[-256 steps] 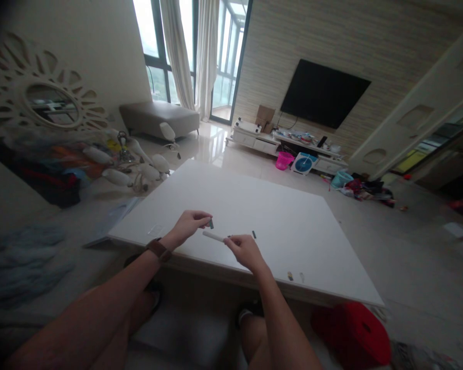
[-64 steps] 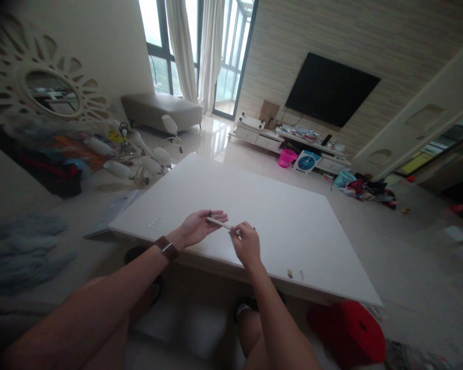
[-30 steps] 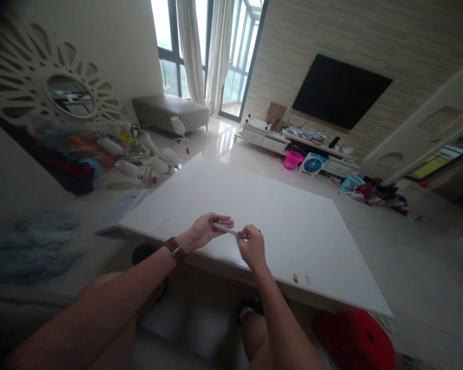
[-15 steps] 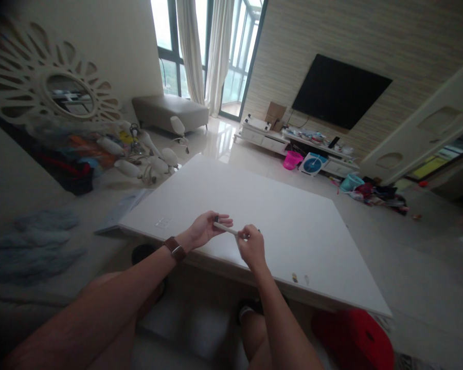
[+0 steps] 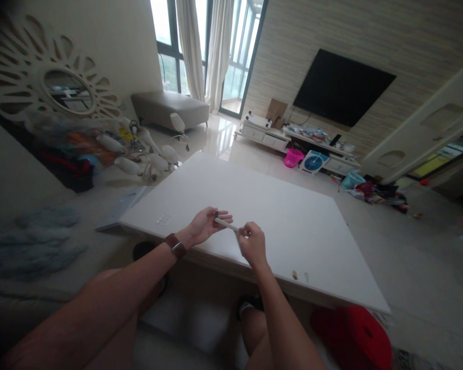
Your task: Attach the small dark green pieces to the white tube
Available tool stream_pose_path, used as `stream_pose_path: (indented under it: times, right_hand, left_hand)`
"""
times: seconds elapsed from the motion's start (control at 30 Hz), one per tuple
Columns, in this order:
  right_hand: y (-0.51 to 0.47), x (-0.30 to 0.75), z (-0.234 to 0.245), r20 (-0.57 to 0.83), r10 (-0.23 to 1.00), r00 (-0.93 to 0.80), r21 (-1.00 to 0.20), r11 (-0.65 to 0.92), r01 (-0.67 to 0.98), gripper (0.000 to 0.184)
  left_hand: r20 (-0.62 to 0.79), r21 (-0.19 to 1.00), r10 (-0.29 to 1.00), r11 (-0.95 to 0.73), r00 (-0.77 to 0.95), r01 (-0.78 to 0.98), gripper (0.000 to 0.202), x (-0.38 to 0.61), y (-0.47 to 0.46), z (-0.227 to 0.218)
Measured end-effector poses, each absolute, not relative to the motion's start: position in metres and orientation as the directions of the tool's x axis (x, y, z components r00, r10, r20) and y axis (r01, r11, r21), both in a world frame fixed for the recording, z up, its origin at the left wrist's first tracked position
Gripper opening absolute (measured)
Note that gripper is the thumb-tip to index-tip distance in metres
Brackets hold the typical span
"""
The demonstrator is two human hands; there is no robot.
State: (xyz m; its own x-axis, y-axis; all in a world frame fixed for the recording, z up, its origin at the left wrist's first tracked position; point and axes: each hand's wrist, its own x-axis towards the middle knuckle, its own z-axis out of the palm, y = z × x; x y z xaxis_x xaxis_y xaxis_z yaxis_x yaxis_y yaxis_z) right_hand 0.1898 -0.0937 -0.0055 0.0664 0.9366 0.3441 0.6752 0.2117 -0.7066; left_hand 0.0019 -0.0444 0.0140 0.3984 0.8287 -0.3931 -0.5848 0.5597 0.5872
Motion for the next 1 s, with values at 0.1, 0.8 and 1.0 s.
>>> stream_pose_path:
  times: [0.1,0.8,1.0]
  right_hand:
    - [-0.0948,0.189,-0.0045,0.341,0.937,0.076,-0.717,0.206,0.666,0.01]
    - [-0.094,0.1925,-0.0031,0.359,0.908,0.218,-0.754,0.145,0.641,0.006]
    - [-0.094,0.1916,-0.001,0.353,0.907,0.229,-0.755,0.132,0.642,0.01]
  left_hand:
    - [-0.4,0.577,0.826,0.564,0.397,-0.591,0.032,0.0012,-0.0437,0.0142]
    - [-0.296,0.653,0.864,0.494,0.407,-0.574,0.028,0.0038,-0.0474,0.01]
    - [-0.3,0.7,0.883,0.46,0.36,-0.546,0.02,0.0067,-0.049,0.0065]
